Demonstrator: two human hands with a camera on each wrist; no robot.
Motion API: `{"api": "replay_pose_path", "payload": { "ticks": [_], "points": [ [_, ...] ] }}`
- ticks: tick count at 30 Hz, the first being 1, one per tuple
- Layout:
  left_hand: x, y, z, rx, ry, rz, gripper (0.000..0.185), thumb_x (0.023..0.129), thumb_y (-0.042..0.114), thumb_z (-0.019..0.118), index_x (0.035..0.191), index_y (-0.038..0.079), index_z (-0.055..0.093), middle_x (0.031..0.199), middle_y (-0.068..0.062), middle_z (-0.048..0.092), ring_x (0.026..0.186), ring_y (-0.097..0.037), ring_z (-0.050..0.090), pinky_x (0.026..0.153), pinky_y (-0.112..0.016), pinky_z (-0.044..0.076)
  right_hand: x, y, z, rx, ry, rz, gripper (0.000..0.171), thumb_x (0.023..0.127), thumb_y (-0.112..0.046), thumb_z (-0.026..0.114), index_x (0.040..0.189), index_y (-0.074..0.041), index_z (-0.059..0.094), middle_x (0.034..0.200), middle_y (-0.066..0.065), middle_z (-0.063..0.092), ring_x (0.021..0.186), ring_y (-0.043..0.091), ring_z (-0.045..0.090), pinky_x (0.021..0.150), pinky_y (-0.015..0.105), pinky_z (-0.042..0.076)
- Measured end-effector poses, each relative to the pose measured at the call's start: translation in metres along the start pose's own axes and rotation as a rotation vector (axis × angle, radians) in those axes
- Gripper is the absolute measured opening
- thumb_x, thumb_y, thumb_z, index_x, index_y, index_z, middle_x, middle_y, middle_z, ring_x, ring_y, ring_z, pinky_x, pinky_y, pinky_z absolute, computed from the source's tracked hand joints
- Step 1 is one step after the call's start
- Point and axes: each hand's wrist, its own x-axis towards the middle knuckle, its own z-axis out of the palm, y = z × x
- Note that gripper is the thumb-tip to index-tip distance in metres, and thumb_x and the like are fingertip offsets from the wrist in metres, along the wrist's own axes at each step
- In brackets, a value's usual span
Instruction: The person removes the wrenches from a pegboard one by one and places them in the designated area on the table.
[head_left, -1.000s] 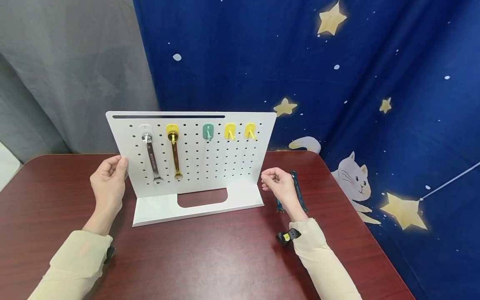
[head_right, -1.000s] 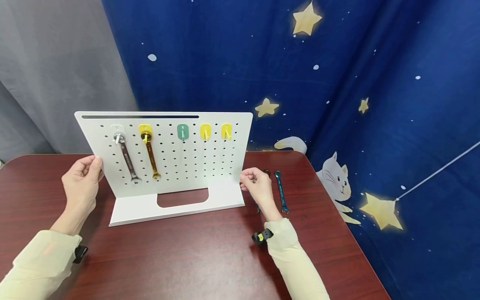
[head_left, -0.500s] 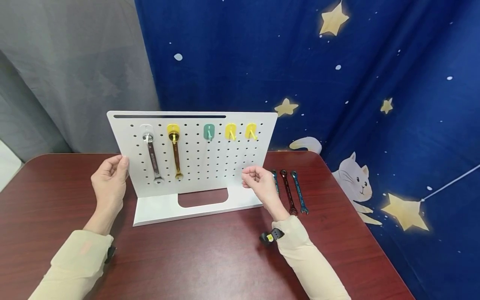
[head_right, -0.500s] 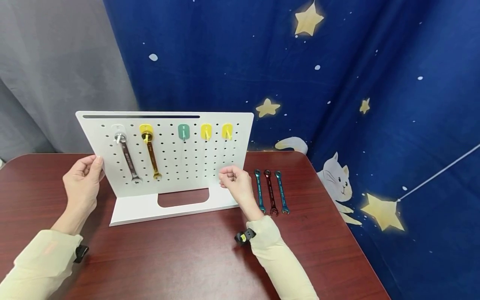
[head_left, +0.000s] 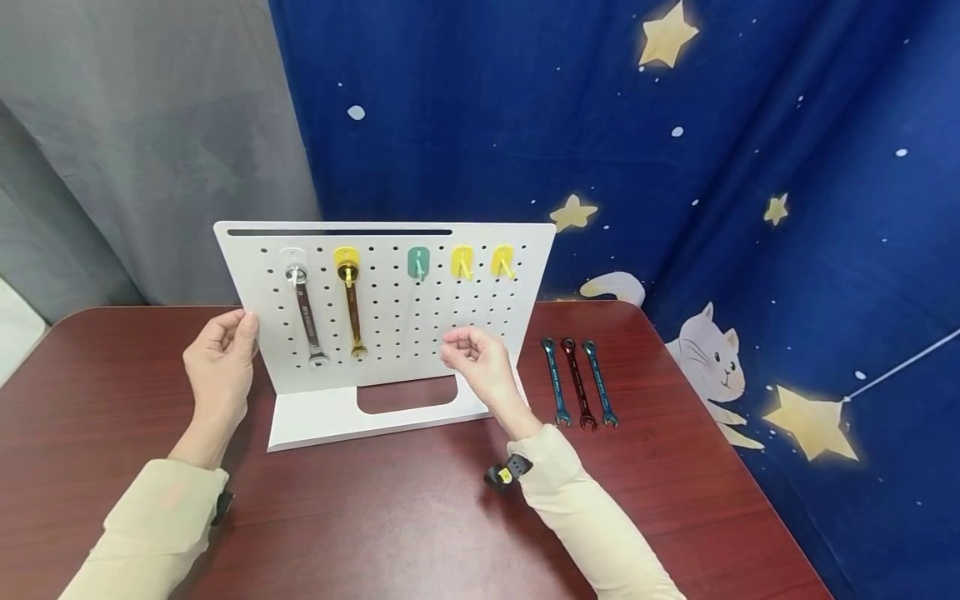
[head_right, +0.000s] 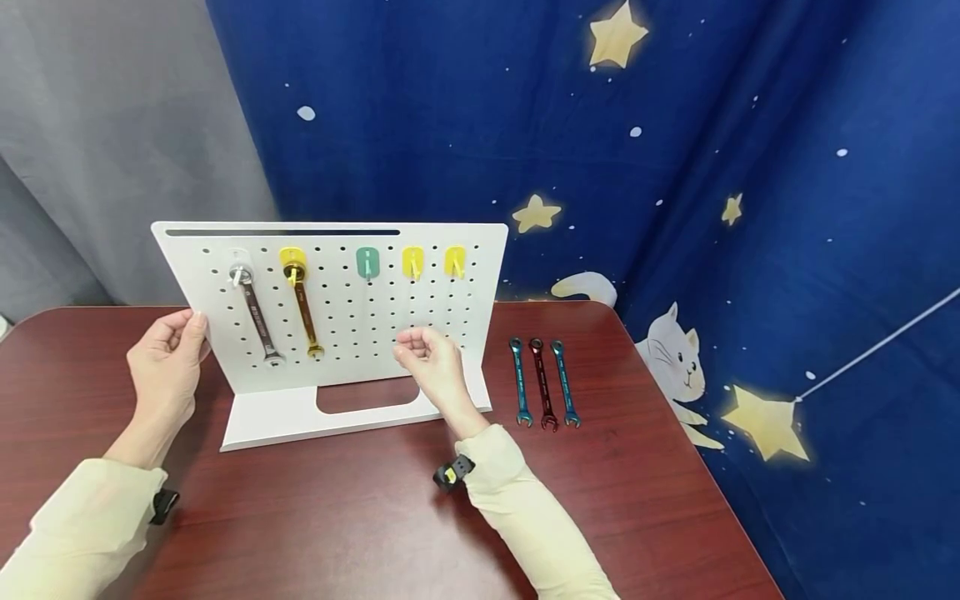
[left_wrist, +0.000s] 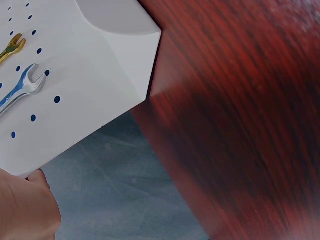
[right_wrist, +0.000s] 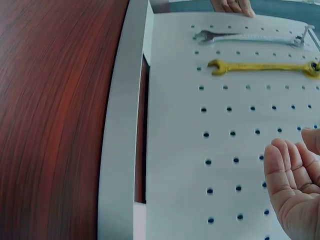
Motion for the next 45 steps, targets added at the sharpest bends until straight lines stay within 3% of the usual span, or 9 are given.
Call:
{"api": "replay_pose_path", "payload": {
  "ticks": [4,9,16,27,36,45],
  "points": [
    [0.0,0.0,-0.001,0.008,-0.003,-0.007,0.003,0.09,0.017,0.064,0.092,0.018,0.064,0.073,0.011,0.062,0.065,0.0,0.053,0.063,-0.007,0.047,0.0,-0.013,0.01,-0.001,-0.011,-0.01,0.019,0.086,0.006,0.061,0.102,0.016,0.059,0.09,0.031,0.064,0.083,0.044,0.063,0.071,0.02,0.054],
    [-0.001,0.001,0.0,-0.031,0.0,-0.019,0.004,0.09,0.014,0.064,0.091,0.018,0.064,0.073,0.01,0.063,0.066,0.001,0.054,0.064,-0.007,0.048,0.002,-0.018,0.02,-0.009,-0.01,-0.005,0.02,0.087,0.005,0.062,0.104,0.014,0.06,0.095,0.029,0.065,0.087,0.042,0.064,0.073,0.02,0.052],
    [0.0,0.0,0.001,-0.062,0.006,-0.022,0.003,0.089,0.014,0.065,0.09,0.017,0.065,0.072,0.01,0.063,0.065,0.001,0.054,0.064,-0.007,0.048,0.004,-0.023,0.036,0.002,-0.018,-0.022,0.02,0.086,0.006,0.061,0.104,0.015,0.06,0.1,0.029,0.064,0.093,0.04,0.063,0.08,0.033,0.054],
    [0.0,0.001,0.001,-0.057,0.017,-0.035,0.004,0.089,0.013,0.065,0.089,0.017,0.065,0.07,0.01,0.062,0.064,0.0,0.053,0.063,-0.007,0.048,0.008,-0.03,0.058,0.056,-0.042,-0.027,0.022,0.087,0.007,0.059,0.107,0.015,0.059,0.104,0.031,0.063,0.098,0.041,0.062,0.084,0.034,0.053],
    [-0.002,0.002,0.002,-0.071,0.018,-0.04,0.007,0.089,0.011,0.064,0.087,0.017,0.065,0.069,0.01,0.062,0.062,0.0,0.052,0.06,-0.006,0.046,0.023,-0.002,0.076,0.1,-0.034,-0.003,0.024,0.087,0.002,0.063,0.111,0.007,0.062,0.109,0.022,0.066,0.099,0.032,0.064,0.082,0.021,0.052],
    [0.0,0.001,0.001,-0.057,0.017,-0.038,0.006,0.089,0.012,0.065,0.087,0.017,0.065,0.068,0.01,0.062,0.062,0.0,0.053,0.063,-0.007,0.047,0.028,-0.001,0.085,0.098,-0.01,0.015,0.027,0.086,-0.002,0.066,0.113,0.002,0.062,0.109,0.015,0.067,0.095,0.016,0.065,0.083,0.018,0.051]
  ]
}}
